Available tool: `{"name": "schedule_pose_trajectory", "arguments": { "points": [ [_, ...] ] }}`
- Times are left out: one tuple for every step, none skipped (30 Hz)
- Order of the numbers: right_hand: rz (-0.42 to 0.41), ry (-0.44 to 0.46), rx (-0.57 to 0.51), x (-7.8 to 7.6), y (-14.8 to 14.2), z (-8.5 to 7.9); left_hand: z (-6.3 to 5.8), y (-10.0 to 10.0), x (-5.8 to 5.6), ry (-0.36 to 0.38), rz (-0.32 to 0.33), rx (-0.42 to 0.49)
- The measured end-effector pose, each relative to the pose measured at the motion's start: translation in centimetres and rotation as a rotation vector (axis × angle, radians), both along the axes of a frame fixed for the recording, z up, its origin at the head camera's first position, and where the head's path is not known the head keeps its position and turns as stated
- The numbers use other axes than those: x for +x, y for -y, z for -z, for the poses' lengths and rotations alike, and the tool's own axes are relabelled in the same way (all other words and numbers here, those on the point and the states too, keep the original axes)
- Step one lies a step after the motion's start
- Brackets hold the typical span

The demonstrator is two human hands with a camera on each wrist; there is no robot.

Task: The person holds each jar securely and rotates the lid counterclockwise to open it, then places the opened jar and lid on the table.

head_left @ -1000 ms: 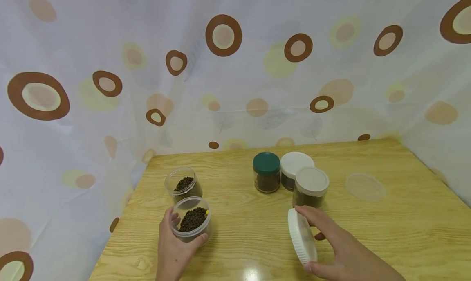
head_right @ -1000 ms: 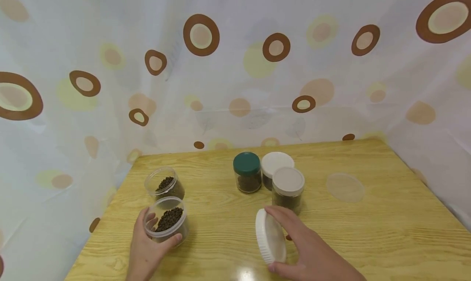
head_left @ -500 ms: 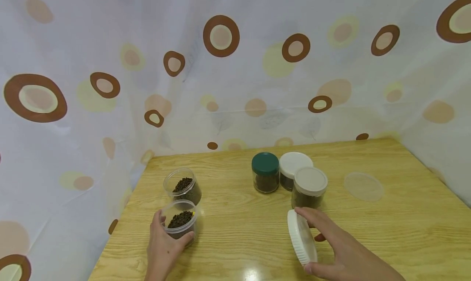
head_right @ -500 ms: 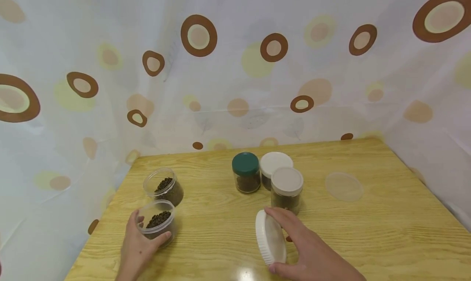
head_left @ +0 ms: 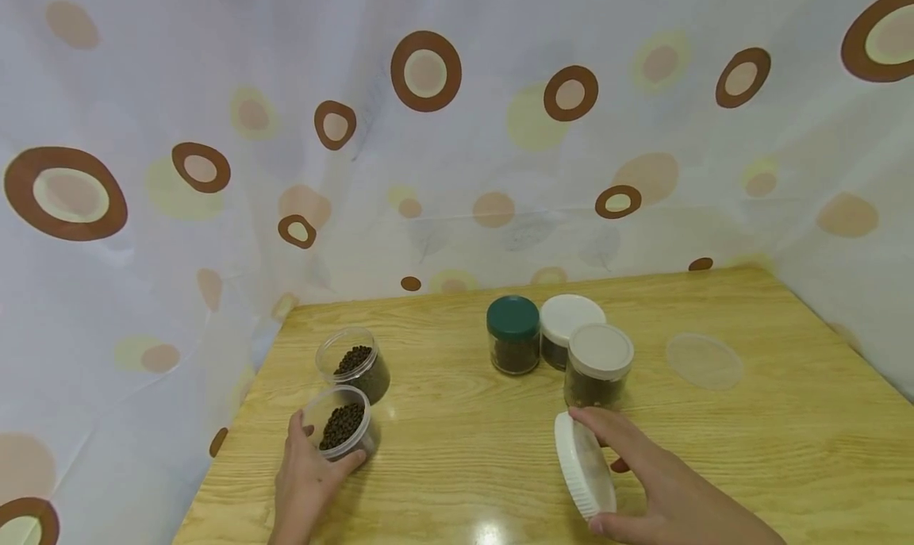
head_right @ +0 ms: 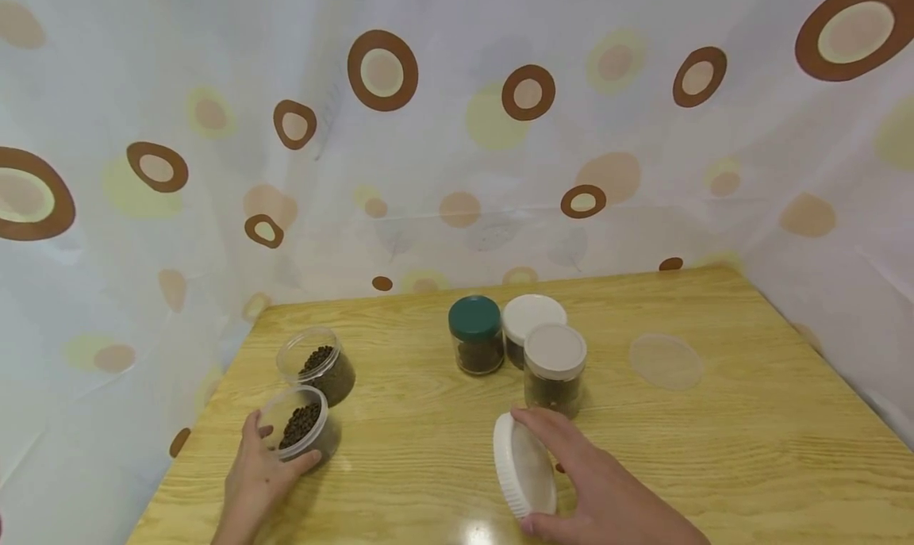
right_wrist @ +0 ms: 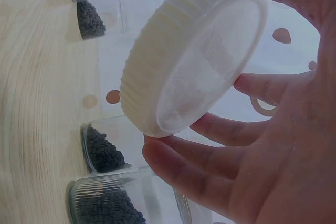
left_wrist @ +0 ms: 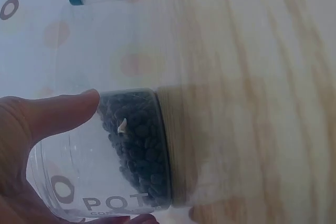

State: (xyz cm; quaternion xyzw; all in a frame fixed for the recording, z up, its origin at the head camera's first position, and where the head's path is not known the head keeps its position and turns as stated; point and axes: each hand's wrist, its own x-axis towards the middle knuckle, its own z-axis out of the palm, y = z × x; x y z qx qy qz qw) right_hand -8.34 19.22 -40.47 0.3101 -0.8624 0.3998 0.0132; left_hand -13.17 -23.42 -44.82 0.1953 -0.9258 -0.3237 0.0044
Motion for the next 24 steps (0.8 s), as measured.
{"name": "schedule_pose_trajectory", "arguments": {
  "points": [
    [0.001,-0.006,0.001,0.0,0.0,0.0,0.0,0.0,-0.1,0.002,0.002,0.005],
    [0.002,-0.011,0.001,0.0,0.0,0.0,0.0,0.1,-0.1,0.004,0.003,0.01],
    [0.004,-0.01,0.002,0.0,0.0,0.0,0.0,0.1,-0.2,0.005,0.003,0.016],
    [0.003,-0.009,0.002,0.0,0.0,0.0,0.0,0.1,-0.2,0.006,0.002,0.02],
    [0.003,-0.008,0.002,0.0,0.0,0.0,-0.1,0.1,-0.2,0.005,0.0,0.025],
    [0.003,-0.008,0.003,0.0,0.0,-0.1,-0.1,0.1,-0.3,0.005,-0.002,0.03],
    [0.004,-0.009,0.006,0.1,0.0,-0.1,-0.1,0.1,-0.3,0.005,-0.004,0.035],
    [0.005,-0.011,0.008,0.1,0.0,-0.1,-0.1,0.1,-0.3,0.006,-0.006,0.037],
    [0.007,-0.013,0.009,0.1,0.0,-0.1,-0.2,0.1,-0.3,0.007,-0.006,0.037],
    [0.006,-0.019,0.008,0.1,-0.1,-0.1,-0.2,0.1,-0.3,0.012,-0.005,0.038],
    [0.007,-0.025,0.01,0.1,-0.1,-0.1,-0.2,0.0,-0.2,0.014,-0.005,0.036],
    [0.007,-0.036,0.011,0.1,-0.2,-0.1,-0.2,0.0,-0.1,0.018,-0.003,0.035],
    [0.006,-0.05,0.011,0.1,-0.3,0.0,-0.3,0.1,0.0,0.019,0.0,0.031],
    [0.003,-0.058,0.011,0.1,-0.4,0.1,-0.3,0.1,0.2,0.018,0.002,0.023],
    [0.001,-0.064,0.012,0.1,-0.5,0.1,-0.4,0.1,0.4,0.016,0.003,0.016],
    [0.002,-0.07,0.014,0.0,-0.7,0.2,-0.6,0.1,0.6,0.008,0.003,0.008],
    [0.008,-0.071,0.02,0.0,-0.8,0.3,-0.7,0.1,0.9,-0.01,0.004,-0.004],
    [0.009,-0.068,0.02,0.0,-1.0,0.3,-1.0,0.0,1.1,-0.029,0.004,-0.014],
    [0.014,-0.061,0.022,0.0,-1.1,0.4,-1.2,-0.2,1.4,-0.053,0.001,-0.029],
    [0.021,-0.053,0.026,-0.1,-1.3,0.4,-1.5,-0.5,1.7,-0.087,-0.005,-0.045],
    [0.03,-0.049,0.03,-0.1,-1.5,0.4,-1.8,-0.9,1.9,-0.131,-0.009,-0.062],
    [0.041,-0.045,0.035,-0.1,-1.6,0.4,-2.1,-1.3,2.2,-0.183,-0.009,-0.082],
    [0.054,-0.047,0.043,-0.1,-1.9,0.4,-2.4,-1.8,2.4,-0.244,-0.007,-0.102],
    [0.066,-0.047,0.048,0.0,-2.1,0.4,-2.7,-2.3,2.6,-0.306,-0.004,-0.12]
  ]
}}
